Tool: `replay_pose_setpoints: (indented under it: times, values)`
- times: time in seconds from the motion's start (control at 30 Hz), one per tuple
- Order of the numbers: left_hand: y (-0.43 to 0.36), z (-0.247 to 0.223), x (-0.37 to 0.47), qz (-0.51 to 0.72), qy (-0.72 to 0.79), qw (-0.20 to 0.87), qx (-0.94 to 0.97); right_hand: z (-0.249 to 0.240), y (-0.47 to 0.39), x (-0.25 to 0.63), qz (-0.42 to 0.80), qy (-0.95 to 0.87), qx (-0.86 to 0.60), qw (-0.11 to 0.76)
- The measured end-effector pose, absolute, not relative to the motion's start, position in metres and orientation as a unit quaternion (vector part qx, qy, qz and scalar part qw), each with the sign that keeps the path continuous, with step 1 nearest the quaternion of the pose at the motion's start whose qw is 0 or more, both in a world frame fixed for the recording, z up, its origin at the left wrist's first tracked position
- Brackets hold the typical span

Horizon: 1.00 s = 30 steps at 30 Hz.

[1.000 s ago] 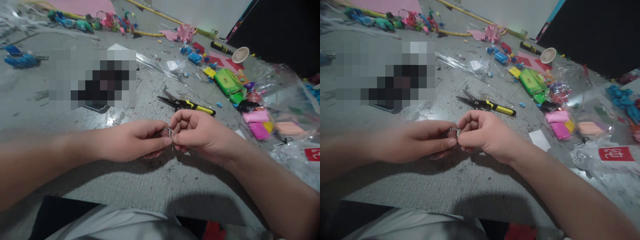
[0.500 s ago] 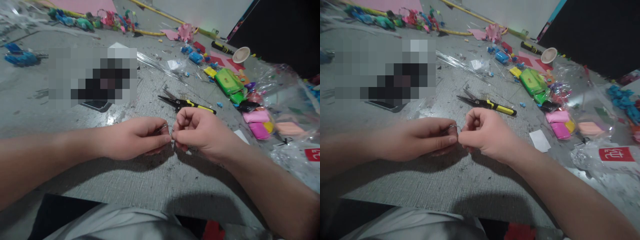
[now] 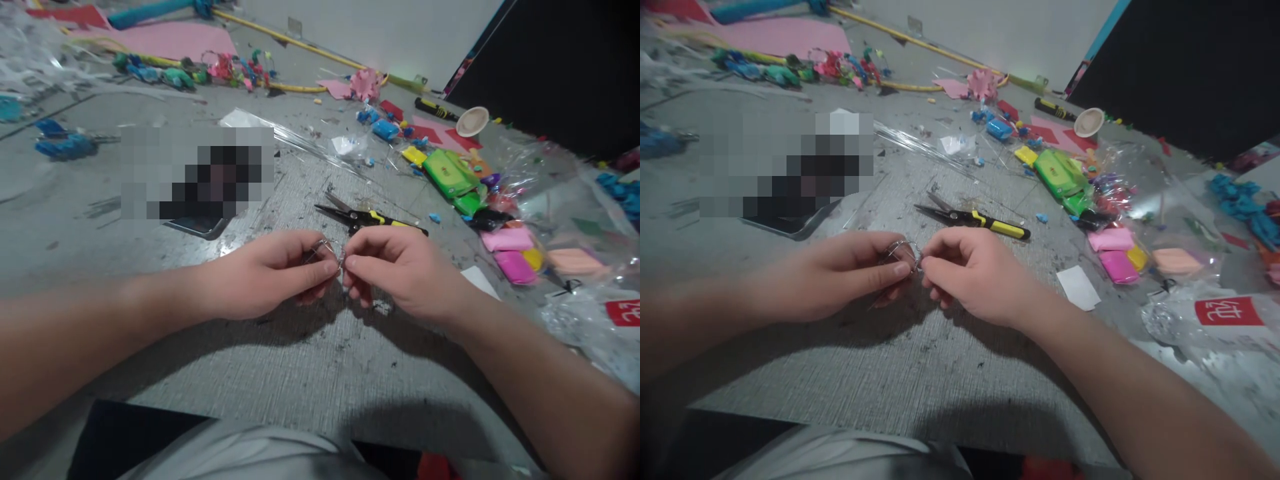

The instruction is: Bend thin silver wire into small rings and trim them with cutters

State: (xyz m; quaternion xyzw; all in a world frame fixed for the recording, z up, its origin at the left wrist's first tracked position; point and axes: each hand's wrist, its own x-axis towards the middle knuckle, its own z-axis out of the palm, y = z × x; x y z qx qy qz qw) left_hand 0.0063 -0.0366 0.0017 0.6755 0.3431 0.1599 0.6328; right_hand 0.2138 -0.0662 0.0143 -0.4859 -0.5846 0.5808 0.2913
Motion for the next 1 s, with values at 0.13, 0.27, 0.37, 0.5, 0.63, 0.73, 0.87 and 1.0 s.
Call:
replay_pose_setpoints:
  times: [0.13, 0.27, 0.37, 0.5, 0.63, 0.73, 0.87, 1.0]
  values:
    - [-0.037, 0.003, 0.006, 0.165, 0.327, 0.662, 0.654, 0.01, -0.065, 0.215, 0.557, -0.605, -0.476, 0.312]
    - [-0.037, 0.003, 0.006, 0.173, 0.317, 0.688, 0.629, 0.011, -0.067, 0.215, 0.508, -0.636, -0.481, 0.326]
    - [-0.037, 0.003, 0.006, 0.176, 0.311, 0.693, 0.626, 0.014, -0.07, 0.214, 0.475, -0.66, -0.485, 0.322]
    - [-0.038, 0.001, 0.006, 0.179, 0.302, 0.689, 0.634, 0.017, -0.071, 0.213, 0.462, -0.668, -0.496, 0.307]
    - [-0.038, 0.001, 0.005, 0.177, 0.296, 0.698, 0.627, 0.015, -0.071, 0.213, 0.477, -0.655, -0.502, 0.301]
    - [-0.037, 0.002, 0.004, 0.175, 0.295, 0.702, 0.624, 0.013, -0.07, 0.211, 0.503, -0.639, -0.497, 0.303]
    - [-0.035, 0.004, 0.003, 0.188, 0.311, 0.704, 0.611, 0.012, -0.061, 0.216, 0.48, -0.651, -0.504, 0.303]
    - [-0.03, 0.003, 0.004, 0.246, 0.37, 0.699, 0.561, 0.011, -0.041, 0.248, 0.179, -0.754, -0.588, 0.231]
